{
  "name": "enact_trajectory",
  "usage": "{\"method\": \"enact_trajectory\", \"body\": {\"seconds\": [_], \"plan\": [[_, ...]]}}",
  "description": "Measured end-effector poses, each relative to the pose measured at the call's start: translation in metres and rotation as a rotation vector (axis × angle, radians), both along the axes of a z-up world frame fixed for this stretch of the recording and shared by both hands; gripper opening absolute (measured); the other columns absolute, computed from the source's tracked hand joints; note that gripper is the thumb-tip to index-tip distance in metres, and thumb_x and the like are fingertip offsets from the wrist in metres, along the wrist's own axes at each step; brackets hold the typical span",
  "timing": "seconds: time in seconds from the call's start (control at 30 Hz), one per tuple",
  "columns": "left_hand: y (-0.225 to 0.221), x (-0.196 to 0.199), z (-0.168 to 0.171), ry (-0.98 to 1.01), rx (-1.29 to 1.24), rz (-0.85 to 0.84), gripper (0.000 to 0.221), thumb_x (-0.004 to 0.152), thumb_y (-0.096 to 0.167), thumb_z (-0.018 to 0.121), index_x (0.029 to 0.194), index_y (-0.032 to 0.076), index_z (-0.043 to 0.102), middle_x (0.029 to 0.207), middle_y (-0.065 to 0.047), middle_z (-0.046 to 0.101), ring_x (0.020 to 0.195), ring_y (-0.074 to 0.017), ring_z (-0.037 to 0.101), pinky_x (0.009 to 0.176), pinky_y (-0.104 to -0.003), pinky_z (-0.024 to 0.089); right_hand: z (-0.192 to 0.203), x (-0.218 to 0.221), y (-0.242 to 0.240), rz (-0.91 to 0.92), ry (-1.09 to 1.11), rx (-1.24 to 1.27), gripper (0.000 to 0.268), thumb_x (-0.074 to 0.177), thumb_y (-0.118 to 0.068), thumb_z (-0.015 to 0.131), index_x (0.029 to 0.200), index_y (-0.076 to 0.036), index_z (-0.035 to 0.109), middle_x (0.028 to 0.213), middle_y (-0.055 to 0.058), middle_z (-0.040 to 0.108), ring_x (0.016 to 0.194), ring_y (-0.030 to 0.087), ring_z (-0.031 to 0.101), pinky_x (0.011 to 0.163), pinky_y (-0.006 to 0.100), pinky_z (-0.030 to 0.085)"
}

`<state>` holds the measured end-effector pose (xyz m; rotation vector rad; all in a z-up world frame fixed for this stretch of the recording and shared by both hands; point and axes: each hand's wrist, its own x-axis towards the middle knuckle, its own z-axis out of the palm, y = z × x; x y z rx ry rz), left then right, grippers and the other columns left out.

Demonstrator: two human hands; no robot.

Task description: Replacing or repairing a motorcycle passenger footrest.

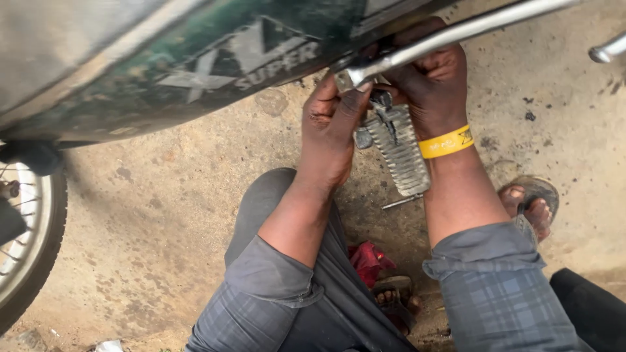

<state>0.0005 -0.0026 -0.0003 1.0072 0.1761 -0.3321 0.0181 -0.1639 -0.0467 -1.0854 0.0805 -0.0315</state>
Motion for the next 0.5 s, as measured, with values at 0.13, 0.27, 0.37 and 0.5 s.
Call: {"method": "enact_trajectory", "body": {"seconds": [0.13, 0.27, 0.37, 0.5], "plan": [[0.001, -0.002, -0.005, 0.0, -0.004, -0.004, 0.02, 0.113, 0.01, 0.065, 0.132, 0.003, 0.065, 0.112, -0.002, 0.071, 0.104, -0.0078, 0.063, 0.101, -0.029, 0.051, -0.016, -0.006, 0.001, -0.046, -0.032, -0.123, 0.018, 0.11, -0.006, 0.079, 0.111, -0.01, 0.061, 0.084, 0.004, 0.071, 0.062, 0.005, 0.063, 0.051, 0.017, 0.044], [0.001, 0.002, 0.006, -0.018, 0.011, -0.022, 0.028, 0.11, 0.013, 0.064, 0.137, 0.008, 0.064, 0.121, 0.001, 0.071, 0.112, -0.0079, 0.063, 0.102, -0.027, 0.051, -0.014, -0.005, 0.002, -0.051, 0.04, -0.223, 0.008, 0.112, -0.011, 0.075, 0.115, -0.005, 0.072, 0.093, 0.007, 0.077, 0.071, 0.007, 0.07, 0.057, 0.018, 0.051], [0.002, 0.001, -0.002, -0.03, 0.071, -0.029, 0.02, 0.114, 0.014, 0.063, 0.132, 0.006, 0.067, 0.11, -0.001, 0.072, 0.097, -0.0079, 0.061, 0.092, -0.028, 0.049, 0.001, 0.0, 0.002, -0.056, 0.14, -0.252, 0.012, 0.107, -0.015, 0.072, 0.107, -0.004, 0.076, 0.087, 0.007, 0.075, 0.068, 0.008, 0.068, 0.055, 0.018, 0.05], [0.007, -0.001, -0.008, 0.019, 0.003, -0.017, 0.016, 0.115, 0.014, 0.062, 0.126, 0.006, 0.069, 0.108, -0.002, 0.072, 0.092, -0.0091, 0.058, 0.086, -0.028, 0.046, 0.006, 0.0, 0.005, -0.022, 0.072, -0.097, 0.011, 0.109, -0.012, 0.071, 0.107, -0.002, 0.076, 0.098, 0.01, 0.076, 0.088, 0.015, 0.075, 0.072, 0.026, 0.063]]}}
